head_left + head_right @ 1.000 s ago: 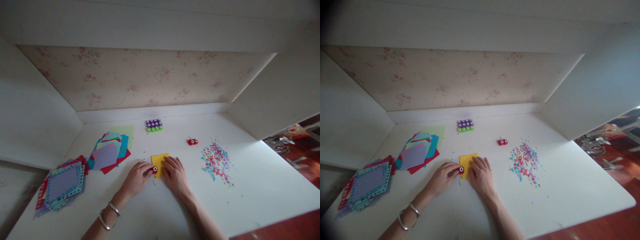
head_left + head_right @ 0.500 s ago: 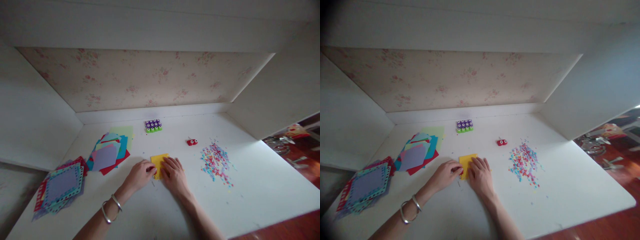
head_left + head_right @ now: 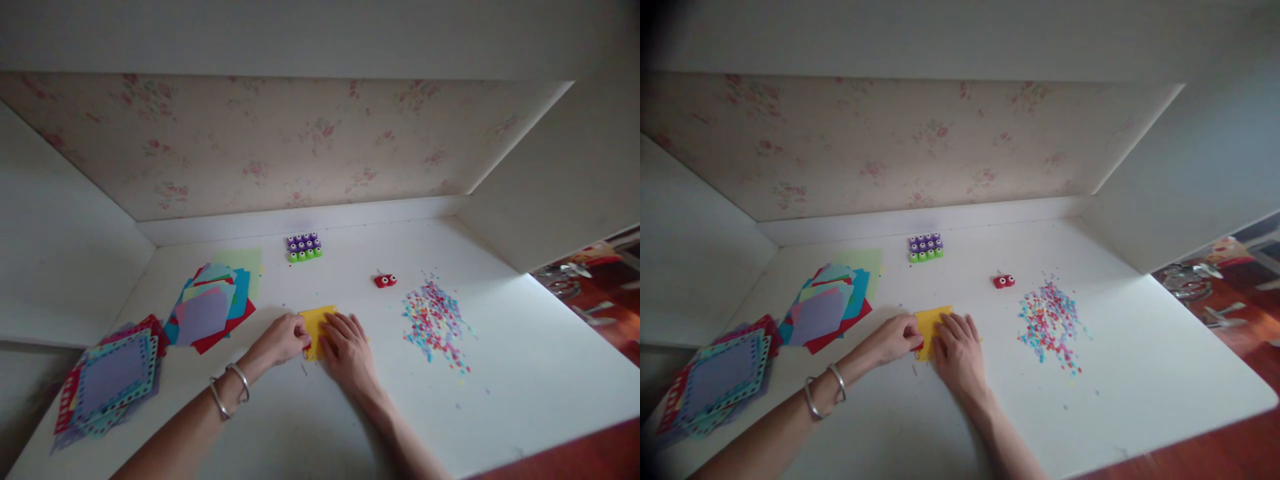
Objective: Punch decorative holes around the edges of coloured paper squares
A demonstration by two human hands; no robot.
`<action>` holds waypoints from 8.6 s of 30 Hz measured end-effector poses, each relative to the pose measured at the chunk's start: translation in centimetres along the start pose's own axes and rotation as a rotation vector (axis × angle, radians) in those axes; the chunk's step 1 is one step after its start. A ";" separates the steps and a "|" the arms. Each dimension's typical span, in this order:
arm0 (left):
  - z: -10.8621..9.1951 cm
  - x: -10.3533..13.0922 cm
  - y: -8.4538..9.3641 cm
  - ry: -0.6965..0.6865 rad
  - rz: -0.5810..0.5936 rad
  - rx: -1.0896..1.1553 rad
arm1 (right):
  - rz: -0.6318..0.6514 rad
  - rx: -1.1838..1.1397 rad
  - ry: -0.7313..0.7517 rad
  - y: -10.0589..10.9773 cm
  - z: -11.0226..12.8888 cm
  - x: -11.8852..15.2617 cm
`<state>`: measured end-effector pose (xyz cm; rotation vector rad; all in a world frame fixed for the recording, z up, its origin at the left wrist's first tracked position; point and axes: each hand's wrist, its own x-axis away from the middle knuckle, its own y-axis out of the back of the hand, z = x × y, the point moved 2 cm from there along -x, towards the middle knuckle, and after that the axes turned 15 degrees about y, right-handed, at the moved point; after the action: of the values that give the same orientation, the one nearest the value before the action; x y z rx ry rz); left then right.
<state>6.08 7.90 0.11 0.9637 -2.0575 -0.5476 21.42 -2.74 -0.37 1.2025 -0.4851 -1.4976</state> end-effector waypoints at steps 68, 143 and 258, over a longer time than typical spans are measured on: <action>2.9 6.9 -2.6 -0.395 -0.465 0.049 | -0.245 0.077 -0.594 8.9 -18.9 -0.5; 4.8 5.9 -3.1 -0.240 -0.516 0.243 | -0.122 -1.023 -0.585 1.2 -1.1 0.1; 3.6 6.8 -2.4 -0.386 -0.524 0.043 | 0.266 0.011 0.200 1.4 -0.8 1.5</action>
<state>1.51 1.28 -0.39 1.5353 -2.1455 -1.0313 22.97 -4.34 -0.19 1.2292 -0.4965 -1.1373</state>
